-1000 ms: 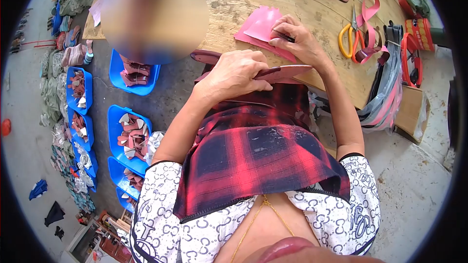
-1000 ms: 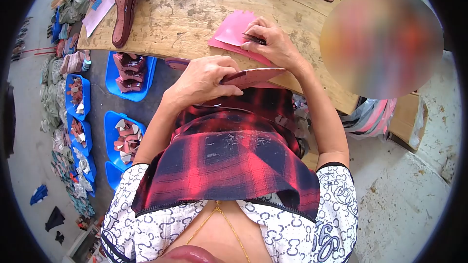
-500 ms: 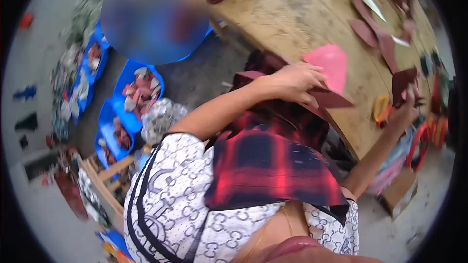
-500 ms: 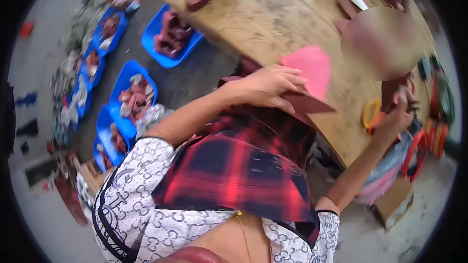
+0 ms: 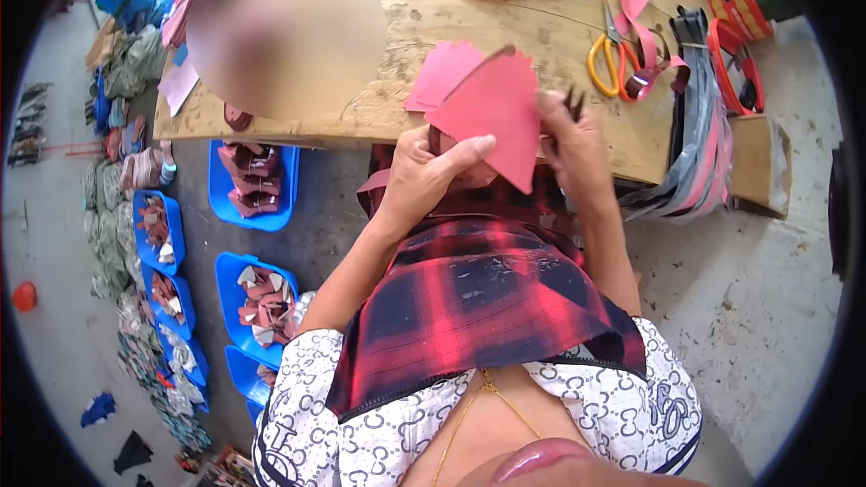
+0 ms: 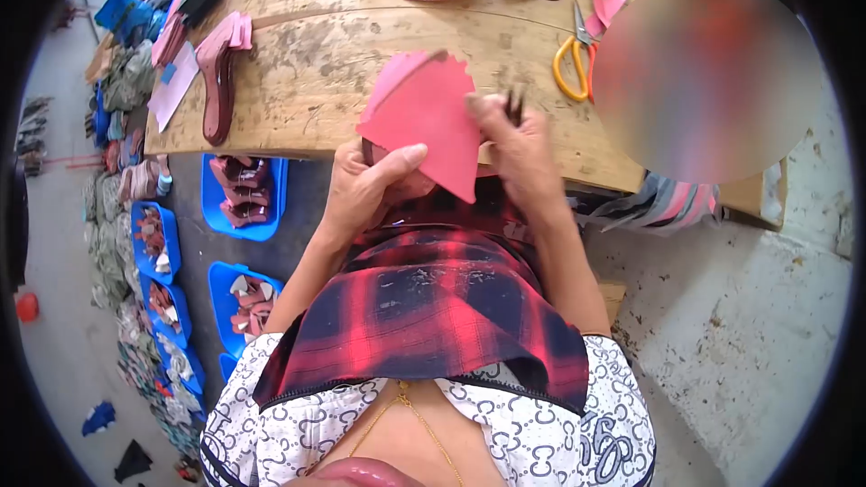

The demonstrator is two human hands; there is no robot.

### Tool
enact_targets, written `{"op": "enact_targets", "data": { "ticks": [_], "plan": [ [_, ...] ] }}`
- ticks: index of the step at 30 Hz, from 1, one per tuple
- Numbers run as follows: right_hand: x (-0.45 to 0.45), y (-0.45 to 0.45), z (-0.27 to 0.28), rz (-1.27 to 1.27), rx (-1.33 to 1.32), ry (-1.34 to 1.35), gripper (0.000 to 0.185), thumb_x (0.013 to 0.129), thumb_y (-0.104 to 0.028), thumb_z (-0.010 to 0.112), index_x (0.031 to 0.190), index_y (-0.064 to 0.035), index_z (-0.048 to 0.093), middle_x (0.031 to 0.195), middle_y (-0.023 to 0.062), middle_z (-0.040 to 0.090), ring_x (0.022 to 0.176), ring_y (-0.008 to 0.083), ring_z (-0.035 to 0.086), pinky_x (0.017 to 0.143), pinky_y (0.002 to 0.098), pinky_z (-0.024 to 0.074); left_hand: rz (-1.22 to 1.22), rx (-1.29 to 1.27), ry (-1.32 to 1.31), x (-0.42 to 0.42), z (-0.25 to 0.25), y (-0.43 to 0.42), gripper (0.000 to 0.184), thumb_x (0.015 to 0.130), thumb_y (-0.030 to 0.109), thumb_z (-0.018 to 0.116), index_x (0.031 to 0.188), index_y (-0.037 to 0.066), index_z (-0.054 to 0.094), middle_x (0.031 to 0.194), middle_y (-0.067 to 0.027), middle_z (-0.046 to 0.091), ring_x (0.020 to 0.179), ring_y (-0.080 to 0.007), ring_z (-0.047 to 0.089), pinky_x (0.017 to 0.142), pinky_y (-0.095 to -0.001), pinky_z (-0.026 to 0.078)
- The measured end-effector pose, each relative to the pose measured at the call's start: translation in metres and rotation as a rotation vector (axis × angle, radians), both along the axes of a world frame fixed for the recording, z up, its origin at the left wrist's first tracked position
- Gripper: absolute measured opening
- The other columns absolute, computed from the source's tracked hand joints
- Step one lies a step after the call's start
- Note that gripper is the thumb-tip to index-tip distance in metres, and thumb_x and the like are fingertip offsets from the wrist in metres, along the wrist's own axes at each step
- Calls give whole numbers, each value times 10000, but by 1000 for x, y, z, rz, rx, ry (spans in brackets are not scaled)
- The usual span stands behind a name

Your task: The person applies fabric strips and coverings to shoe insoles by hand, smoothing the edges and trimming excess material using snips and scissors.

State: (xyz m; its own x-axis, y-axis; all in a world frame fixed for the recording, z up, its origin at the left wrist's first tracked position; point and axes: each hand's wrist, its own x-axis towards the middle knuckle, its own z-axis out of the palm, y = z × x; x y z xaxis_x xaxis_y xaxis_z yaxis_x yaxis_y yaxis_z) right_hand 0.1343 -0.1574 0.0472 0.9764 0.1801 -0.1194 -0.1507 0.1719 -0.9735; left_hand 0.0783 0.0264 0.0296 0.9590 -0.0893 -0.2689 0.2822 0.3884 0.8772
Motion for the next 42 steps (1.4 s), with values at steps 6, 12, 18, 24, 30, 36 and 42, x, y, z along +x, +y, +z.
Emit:
{"op": "enact_targets", "data": {
  "ticks": [6,12,18,24,30,36,42],
  "plan": [
    [13,2,-8,-86,133,101,201,966,-208,566,857,-50,628,585,-92,471,423,20,350,379,225,254,568,-364,-60,0,4,18,291,948,174,567,1140,-44,574,1042,-120,661,823,-172,667,730,-322,551],
    [12,-5,16,177,380,415,239,946,-225,532,1036,-14,600,684,-8,559,446,60,429,351,217,278,-73,-51,53,-8,41,1,283,865,64,641,1104,-82,606,992,-131,678,842,-178,667,756,-336,565],
    [8,-8,20,240,423,433,277,956,-236,528,1094,-1,578,710,3,564,454,71,449,349,224,308,-80,-104,93,-8,31,2,279,852,42,622,1097,-91,611,999,-149,682,837,-186,677,766,-327,564],
    [8,-8,23,295,412,386,271,957,-240,527,1076,-1,579,701,13,561,447,76,450,351,226,316,-56,-134,73,-8,23,3,244,873,46,624,1079,-84,619,969,-132,681,799,-163,664,707,-316,563],
    [7,-7,20,249,378,376,253,954,-241,530,1035,-8,585,702,15,566,447,79,456,359,228,330,-66,-119,84,-8,17,2,242,881,64,622,1083,-69,620,978,-120,678,804,-154,656,717,-304,551],
    [10,-6,13,214,281,308,255,945,-275,558,941,-25,610,626,4,557,417,81,450,363,228,327,-82,40,64,0,13,1,296,877,71,630,1138,-64,593,1018,-120,669,896,-174,649,806,-314,536],
    [20,-15,-11,346,-279,128,285,940,-309,592,766,-85,569,552,-48,469,424,34,398,385,223,265,-6,-105,85,4,-1,-8,528,847,8,639,1331,-44,435,1168,-131,608,1008,-197,632,867,-333,538]
  ]
}}
